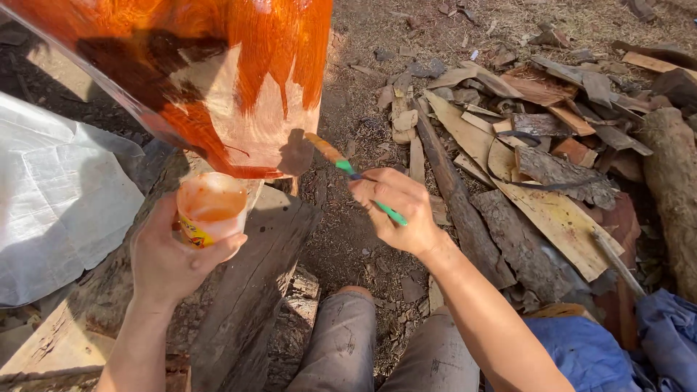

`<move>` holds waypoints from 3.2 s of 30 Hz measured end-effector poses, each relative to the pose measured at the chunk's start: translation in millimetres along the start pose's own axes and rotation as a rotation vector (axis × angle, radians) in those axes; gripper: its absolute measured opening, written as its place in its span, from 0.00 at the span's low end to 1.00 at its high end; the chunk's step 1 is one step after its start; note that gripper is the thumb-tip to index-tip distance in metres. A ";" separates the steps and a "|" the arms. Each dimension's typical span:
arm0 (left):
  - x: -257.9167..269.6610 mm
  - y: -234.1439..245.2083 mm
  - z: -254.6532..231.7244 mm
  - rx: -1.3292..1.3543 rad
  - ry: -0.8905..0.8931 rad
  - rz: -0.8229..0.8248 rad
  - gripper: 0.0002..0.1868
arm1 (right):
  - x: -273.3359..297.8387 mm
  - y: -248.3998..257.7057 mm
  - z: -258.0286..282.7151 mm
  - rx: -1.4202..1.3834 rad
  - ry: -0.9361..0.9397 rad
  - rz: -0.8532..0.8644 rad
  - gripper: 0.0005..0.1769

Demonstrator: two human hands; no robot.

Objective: Applying a liquid finish to a large wooden sculpture using a paintbrush

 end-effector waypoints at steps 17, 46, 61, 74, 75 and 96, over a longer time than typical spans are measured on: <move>-45.3 -45.2 -46.9 0.241 -0.233 0.086 0.38 | -134.2 -8.5 45.6 -0.230 -0.288 0.260 0.06; 6.8 72.0 94.8 -0.110 0.034 -0.153 0.43 | -103.4 -10.0 54.0 0.243 0.145 -0.048 0.11; 17.5 66.6 109.1 -0.062 0.079 -0.140 0.42 | -87.0 -41.6 30.8 0.488 0.454 -0.082 0.10; 14.0 50.6 111.3 -0.013 0.098 -0.082 0.47 | -87.0 -111.7 7.3 0.415 0.437 0.196 0.08; 14.3 51.5 110.7 -0.014 0.101 -0.084 0.47 | -98.5 -102.8 11.2 0.412 0.439 0.197 0.08; 21.7 39.0 119.8 -0.010 0.093 -0.102 0.49 | -196.8 -58.5 42.2 0.207 0.440 0.145 0.09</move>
Point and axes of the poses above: each hand's wrist, its own x-axis away from the middle knuckle, its own y-axis out of the back of the hand, z = x × y, the point moved 1 cm from there along -x, towards the middle knuckle, and after that the axes turned 2 degrees about -z, right-handed, at the moved point
